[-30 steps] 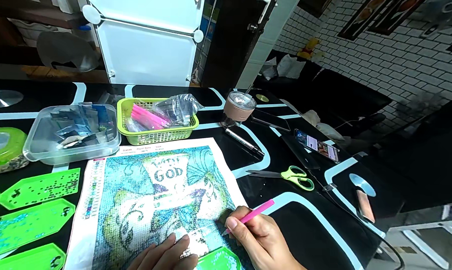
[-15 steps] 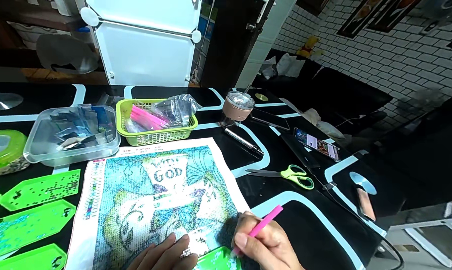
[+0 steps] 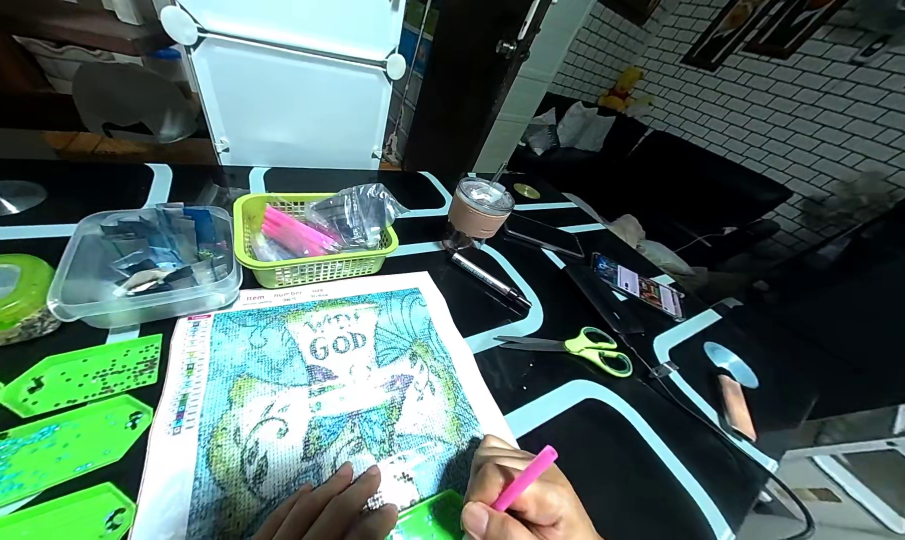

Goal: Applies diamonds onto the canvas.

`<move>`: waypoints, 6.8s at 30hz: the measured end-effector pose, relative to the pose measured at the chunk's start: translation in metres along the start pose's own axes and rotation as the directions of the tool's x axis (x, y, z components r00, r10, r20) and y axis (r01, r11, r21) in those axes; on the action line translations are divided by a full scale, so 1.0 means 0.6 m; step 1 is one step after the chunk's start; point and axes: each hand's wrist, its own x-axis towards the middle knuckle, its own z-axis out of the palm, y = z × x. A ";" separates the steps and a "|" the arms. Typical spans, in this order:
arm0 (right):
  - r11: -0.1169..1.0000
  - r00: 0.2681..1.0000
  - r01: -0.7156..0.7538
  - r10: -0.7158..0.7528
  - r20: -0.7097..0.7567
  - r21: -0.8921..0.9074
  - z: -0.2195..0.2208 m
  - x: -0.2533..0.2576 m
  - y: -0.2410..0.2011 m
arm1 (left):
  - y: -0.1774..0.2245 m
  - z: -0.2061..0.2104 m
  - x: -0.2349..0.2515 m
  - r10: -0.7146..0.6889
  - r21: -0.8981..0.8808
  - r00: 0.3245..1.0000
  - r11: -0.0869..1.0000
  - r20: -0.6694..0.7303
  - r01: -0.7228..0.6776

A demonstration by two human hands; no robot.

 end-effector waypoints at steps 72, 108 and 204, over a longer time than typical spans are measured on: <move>0.963 0.969 -0.173 0.128 -0.211 -0.208 0.006 0.006 0.024 | 0.002 -0.003 0.001 -0.012 0.009 1.000 1.000 0.027 0.011; 0.993 0.991 -0.071 0.080 -0.105 0.090 -0.002 -0.003 0.010 | 0.001 -0.003 0.001 -0.005 0.012 1.000 1.000 0.020 0.005; 0.996 0.996 -0.027 0.019 -0.091 -0.089 -0.005 -0.005 0.017 | 0.002 -0.004 0.001 -0.018 -0.003 0.999 1.000 0.030 0.018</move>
